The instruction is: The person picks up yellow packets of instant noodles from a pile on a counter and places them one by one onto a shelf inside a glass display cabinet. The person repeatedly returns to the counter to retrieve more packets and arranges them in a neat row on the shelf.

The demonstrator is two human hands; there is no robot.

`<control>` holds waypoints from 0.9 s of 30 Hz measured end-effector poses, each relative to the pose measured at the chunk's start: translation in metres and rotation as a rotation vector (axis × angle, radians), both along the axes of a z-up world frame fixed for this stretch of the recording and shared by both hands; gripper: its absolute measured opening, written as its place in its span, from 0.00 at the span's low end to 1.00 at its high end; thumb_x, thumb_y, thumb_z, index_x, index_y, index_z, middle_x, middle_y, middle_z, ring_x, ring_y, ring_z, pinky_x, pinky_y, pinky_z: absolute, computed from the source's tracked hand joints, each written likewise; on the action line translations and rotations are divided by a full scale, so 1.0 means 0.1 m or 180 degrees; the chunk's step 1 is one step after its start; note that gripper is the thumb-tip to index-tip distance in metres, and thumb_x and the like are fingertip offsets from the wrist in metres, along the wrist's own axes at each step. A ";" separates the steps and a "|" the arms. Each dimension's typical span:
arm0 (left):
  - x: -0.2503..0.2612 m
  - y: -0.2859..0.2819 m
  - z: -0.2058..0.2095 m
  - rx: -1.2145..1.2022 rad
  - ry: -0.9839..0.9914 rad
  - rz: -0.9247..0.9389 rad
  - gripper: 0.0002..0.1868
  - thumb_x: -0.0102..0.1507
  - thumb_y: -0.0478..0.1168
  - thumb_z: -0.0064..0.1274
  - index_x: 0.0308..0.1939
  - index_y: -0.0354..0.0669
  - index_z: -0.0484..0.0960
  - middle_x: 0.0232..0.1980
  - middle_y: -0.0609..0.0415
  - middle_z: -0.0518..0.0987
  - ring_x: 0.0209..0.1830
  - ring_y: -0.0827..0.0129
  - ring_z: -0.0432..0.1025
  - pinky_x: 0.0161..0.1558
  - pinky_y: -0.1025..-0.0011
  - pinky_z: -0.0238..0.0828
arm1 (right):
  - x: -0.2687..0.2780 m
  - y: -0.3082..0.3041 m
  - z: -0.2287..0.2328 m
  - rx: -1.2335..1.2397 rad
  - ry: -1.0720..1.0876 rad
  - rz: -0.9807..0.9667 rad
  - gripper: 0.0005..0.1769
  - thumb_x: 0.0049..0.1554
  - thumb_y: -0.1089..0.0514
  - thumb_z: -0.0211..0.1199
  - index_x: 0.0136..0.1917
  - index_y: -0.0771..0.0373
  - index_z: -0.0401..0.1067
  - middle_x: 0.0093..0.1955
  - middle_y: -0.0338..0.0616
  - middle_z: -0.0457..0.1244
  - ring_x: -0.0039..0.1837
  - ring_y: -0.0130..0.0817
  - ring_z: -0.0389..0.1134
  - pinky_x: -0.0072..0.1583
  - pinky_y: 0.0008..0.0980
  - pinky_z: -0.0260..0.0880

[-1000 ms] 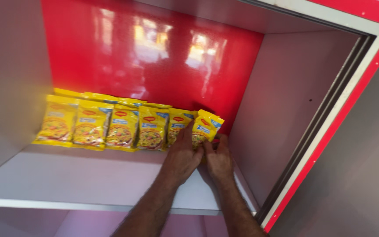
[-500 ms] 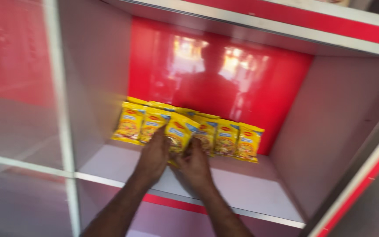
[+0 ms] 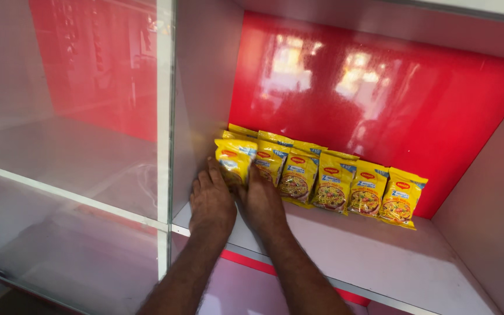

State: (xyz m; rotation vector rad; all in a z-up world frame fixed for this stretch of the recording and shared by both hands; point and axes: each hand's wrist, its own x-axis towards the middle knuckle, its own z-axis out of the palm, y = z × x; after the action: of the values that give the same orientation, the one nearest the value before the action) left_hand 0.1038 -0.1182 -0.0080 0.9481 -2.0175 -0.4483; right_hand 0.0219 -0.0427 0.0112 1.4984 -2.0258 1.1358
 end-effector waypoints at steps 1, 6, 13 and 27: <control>-0.01 0.01 0.00 0.0065 -0.0097 -0.0017 0.48 0.62 0.42 0.56 0.78 0.38 0.44 0.68 0.37 0.62 0.69 0.43 0.59 0.67 0.49 0.57 | -0.02 -0.03 -0.01 0.0007 0.0063 -0.0027 0.29 0.56 0.52 0.66 0.65 0.70 0.64 0.46 0.65 0.70 0.50 0.61 0.72 0.51 0.54 0.72; -0.01 0.03 0.01 -0.0048 -0.0365 0.0030 0.39 0.66 0.42 0.48 0.78 0.41 0.49 0.66 0.38 0.63 0.66 0.44 0.62 0.65 0.50 0.62 | -0.03 -0.12 0.01 0.0332 0.0046 -0.0513 0.29 0.56 0.45 0.68 0.60 0.67 0.66 0.40 0.64 0.69 0.45 0.62 0.72 0.50 0.55 0.73; 0.01 0.08 0.02 -0.0216 -0.0295 -0.0013 0.28 0.68 0.44 0.47 0.68 0.34 0.62 0.60 0.36 0.68 0.62 0.42 0.66 0.62 0.51 0.67 | -0.05 -0.10 -0.01 0.0016 0.0205 -0.0468 0.22 0.56 0.49 0.67 0.55 0.68 0.69 0.42 0.62 0.69 0.46 0.59 0.73 0.49 0.53 0.73; 0.02 0.07 -0.07 -0.0496 -0.0443 -0.0277 0.16 0.67 0.38 0.45 0.58 0.38 0.71 0.61 0.37 0.72 0.63 0.45 0.70 0.61 0.54 0.70 | -0.02 0.03 -0.06 -0.0125 0.0330 0.0347 0.09 0.58 0.62 0.59 0.51 0.67 0.71 0.51 0.59 0.69 0.54 0.57 0.72 0.54 0.51 0.71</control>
State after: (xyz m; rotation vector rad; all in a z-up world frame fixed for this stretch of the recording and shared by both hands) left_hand 0.1061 -0.1110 -0.0150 0.8174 -2.1911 -0.2732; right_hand 0.0201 -0.0395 0.0049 1.6305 -1.8631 1.1083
